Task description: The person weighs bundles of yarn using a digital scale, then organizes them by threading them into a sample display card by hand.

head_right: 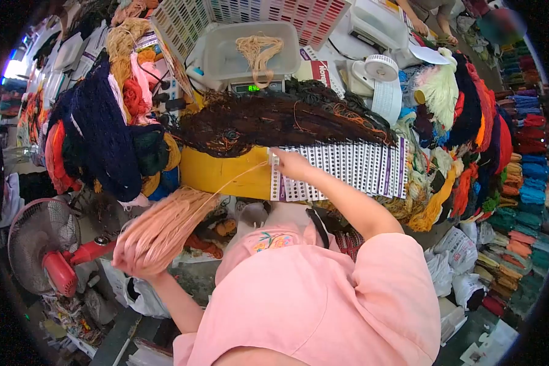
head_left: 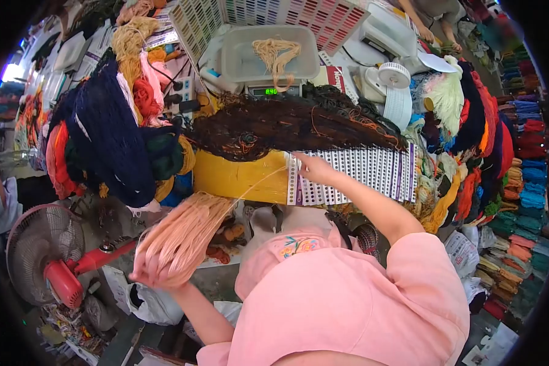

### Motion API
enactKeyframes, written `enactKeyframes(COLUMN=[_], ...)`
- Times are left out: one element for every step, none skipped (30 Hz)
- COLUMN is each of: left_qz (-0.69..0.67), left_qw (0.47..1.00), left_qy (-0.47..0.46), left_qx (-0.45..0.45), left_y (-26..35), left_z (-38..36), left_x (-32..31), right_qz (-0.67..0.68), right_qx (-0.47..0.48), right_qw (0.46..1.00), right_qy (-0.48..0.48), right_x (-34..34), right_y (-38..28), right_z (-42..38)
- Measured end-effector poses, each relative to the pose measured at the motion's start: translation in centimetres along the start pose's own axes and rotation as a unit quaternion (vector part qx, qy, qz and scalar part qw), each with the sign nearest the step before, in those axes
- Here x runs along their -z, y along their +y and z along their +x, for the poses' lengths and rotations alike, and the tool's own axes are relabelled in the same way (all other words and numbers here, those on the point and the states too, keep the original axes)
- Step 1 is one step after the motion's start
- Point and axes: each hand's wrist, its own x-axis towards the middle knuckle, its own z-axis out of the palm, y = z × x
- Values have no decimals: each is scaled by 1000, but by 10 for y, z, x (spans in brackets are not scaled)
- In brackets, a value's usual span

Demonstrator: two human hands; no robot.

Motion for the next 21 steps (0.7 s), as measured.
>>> enactKeyframes(left_qz=[10, 26, 47, 67, 88, 104, 120, 132, 146, 151, 153, 116, 118, 122, 120, 126, 148, 170, 191, 212, 212], left_qw=[1000, 999, 997, 994, 990, 985, 980, 975, 971, 967, 965, 970, 970, 970, 972, 968, 961, 953, 943, 933, 937], left_qy=[-6, 0, 7, 19, 30, 41, 52, 60, 69, 76, 82, 90, 95, 102, 82, 85, 93, 103, 115, 129, 127], left_qx=[-16, -38, -60, -84, -108, -130, -149, -166, -179, -190, -197, -193, -189, -186, -186, -199, -212, -228, -246, -261, -248], left_y=[5, 7, 9, 10, 9, 9, 7, 3, 0, -4, -11, -17, -21, -22, -21, -24, -29, -34, -38, -39, -33], left_z=[-7, -16, -28, -39, -53, -64, -73, -82, -91, -96, -102, -101, -101, -101, -102, -95, -83, -68, -55, -47, -53], left_x=[-6, -8, -11, -11, -13, -12, -10, -9, -7, -6, -5, -6, -6, -5, -2, -2, -1, 0, 2, 2, 10], right_qz=[-6, -19, -31, -53, -74, -96, -118, -141, -162, -184, -162, -166, -169, -133, -113, -95, -93, -94, -87, -44, 8], right_qx=[-10, -17, -24, -28, -32, -27, -23, -20, -48, -76, -125, -132, -138, -119, -104, -87, -57, 10, 109, 218, 309], right_qw=[1000, 999, 997, 994, 990, 986, 982, 976, 973, 970, 975, 974, 973, 980, 984, 986, 994, 988, 966, 933, 902], right_qy=[17, 39, 61, 87, 114, 131, 148, 166, 155, 142, 90, 84, 78, 84, 94, 103, -16, -120, -218, -282, -301], right_x=[8, 17, 27, 35, 44, 50, 56, 63, 67, 71, 70, 63, 52, 42, 19, -5, -25, -46, -60, -66, -65], right_y=[5, 8, 11, 11, 10, 8, 5, 2, -3, -9, -4, 1, 4, -7, -20, -36, -60, -84, -109, -130, -147], right_z=[13, 28, 42, 58, 74, 89, 104, 118, 131, 142, 158, 168, 175, 173, 169, 159, 134, 100, 62, 24, -7])
